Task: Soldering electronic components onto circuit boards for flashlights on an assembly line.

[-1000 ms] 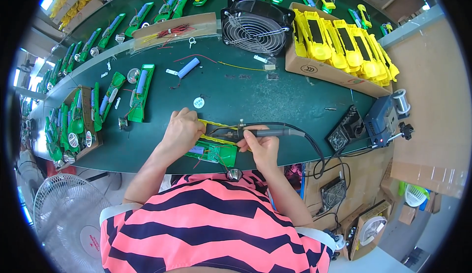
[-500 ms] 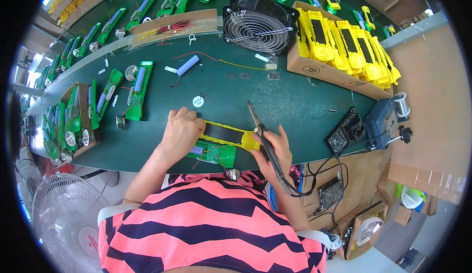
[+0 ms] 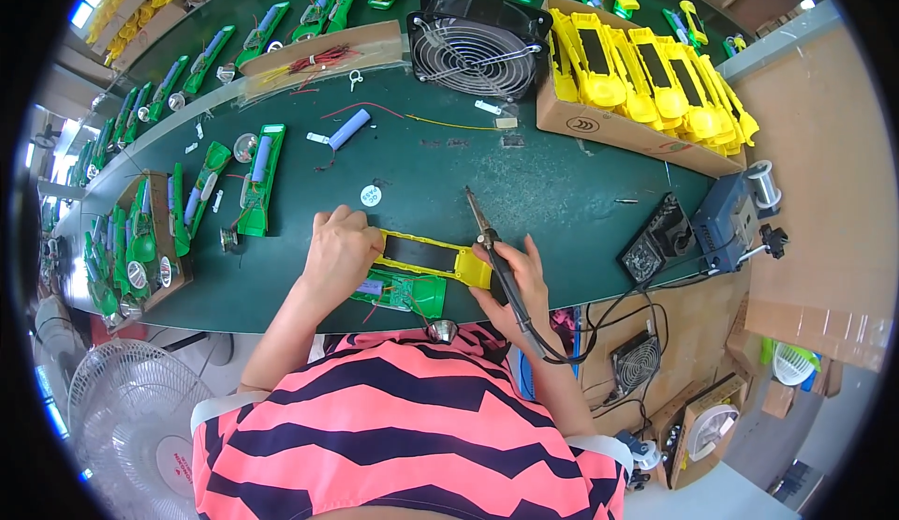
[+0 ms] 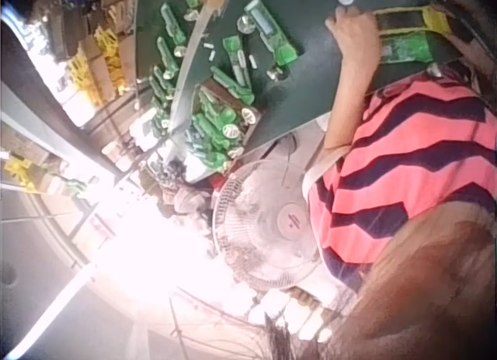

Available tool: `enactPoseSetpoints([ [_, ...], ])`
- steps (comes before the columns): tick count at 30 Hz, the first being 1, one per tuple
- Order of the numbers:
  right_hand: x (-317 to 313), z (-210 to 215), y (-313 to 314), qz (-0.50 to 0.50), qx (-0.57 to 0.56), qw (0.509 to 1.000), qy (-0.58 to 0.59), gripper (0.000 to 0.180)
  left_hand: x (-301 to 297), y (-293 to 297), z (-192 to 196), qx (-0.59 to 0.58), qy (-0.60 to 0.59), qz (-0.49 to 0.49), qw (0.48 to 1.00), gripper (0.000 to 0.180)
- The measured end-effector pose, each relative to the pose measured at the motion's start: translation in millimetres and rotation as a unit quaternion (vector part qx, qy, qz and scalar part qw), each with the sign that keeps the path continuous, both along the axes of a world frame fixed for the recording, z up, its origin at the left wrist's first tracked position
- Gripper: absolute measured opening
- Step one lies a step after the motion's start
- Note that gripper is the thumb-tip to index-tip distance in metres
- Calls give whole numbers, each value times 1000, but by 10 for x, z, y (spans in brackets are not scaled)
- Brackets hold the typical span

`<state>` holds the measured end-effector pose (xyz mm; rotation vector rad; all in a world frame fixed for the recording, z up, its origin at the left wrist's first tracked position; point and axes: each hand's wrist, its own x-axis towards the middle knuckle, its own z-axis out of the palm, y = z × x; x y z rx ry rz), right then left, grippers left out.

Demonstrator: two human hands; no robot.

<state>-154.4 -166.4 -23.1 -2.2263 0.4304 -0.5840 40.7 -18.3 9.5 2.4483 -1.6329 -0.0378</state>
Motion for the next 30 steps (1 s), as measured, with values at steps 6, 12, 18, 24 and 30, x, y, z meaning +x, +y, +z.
enactPoseSetpoints([
  [6,2,-25,0,-4,12,1000,-15,57,13,2,17,10,3,5,1000,3],
  [12,4,-17,-3,-3,9,1000,1,57,41,-28,182,-48,36,-11,998,5],
  [18,-10,-16,-1,-3,49,999,-11,57,-309,-36,340,-83,126,-129,980,28],
  [24,-15,-21,-16,24,79,996,-24,60,-441,38,-37,-147,98,-123,976,28],
  [30,197,-42,-47,38,18,999,-19,56,-458,-108,-83,-233,101,-83,964,13],
])
